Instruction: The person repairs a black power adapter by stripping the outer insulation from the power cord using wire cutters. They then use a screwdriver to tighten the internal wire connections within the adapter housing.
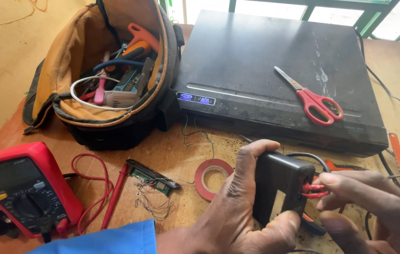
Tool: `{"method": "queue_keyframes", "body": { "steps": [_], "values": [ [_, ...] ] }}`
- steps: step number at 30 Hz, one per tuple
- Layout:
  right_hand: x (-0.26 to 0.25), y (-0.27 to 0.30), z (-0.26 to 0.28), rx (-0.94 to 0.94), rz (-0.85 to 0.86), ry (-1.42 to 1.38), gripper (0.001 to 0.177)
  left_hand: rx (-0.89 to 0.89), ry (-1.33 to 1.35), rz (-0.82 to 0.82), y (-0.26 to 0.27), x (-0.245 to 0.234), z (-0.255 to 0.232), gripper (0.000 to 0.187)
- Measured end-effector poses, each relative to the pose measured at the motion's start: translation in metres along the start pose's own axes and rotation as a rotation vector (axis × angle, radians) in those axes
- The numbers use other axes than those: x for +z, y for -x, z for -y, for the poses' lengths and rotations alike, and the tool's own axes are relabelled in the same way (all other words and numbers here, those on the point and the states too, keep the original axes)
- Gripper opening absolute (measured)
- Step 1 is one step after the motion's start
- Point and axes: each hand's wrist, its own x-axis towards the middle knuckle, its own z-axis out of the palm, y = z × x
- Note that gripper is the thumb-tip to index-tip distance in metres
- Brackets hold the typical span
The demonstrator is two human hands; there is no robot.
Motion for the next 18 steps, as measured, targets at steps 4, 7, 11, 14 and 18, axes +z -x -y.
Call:
{"method": "queue_keyframes", "body": {
  "steps": [4,7,11,14,18],
  "values": [
    [-0.005,-0.002,-0.017,-0.166,0.078,0.069,0.029,0.020,0.073,0.053,0.003,0.002,0.009,0.074],
    [-0.009,0.001,-0.008,-0.133,0.111,0.228,0.035,-0.079,0.114,-0.008,0.005,0.005,0.008,0.071],
    [-0.012,-0.003,-0.001,-0.173,0.199,0.144,0.039,-0.142,0.109,0.011,0.007,0.005,0.013,0.070],
    [-0.013,0.000,0.002,-0.026,0.279,-0.033,0.051,-0.003,0.318,0.076,0.008,0.007,0.019,0.073],
    [-0.008,-0.004,0.009,-0.135,0.233,0.085,0.037,-0.175,0.017,-0.015,0.007,0.002,0.007,0.071]
  ]
}}
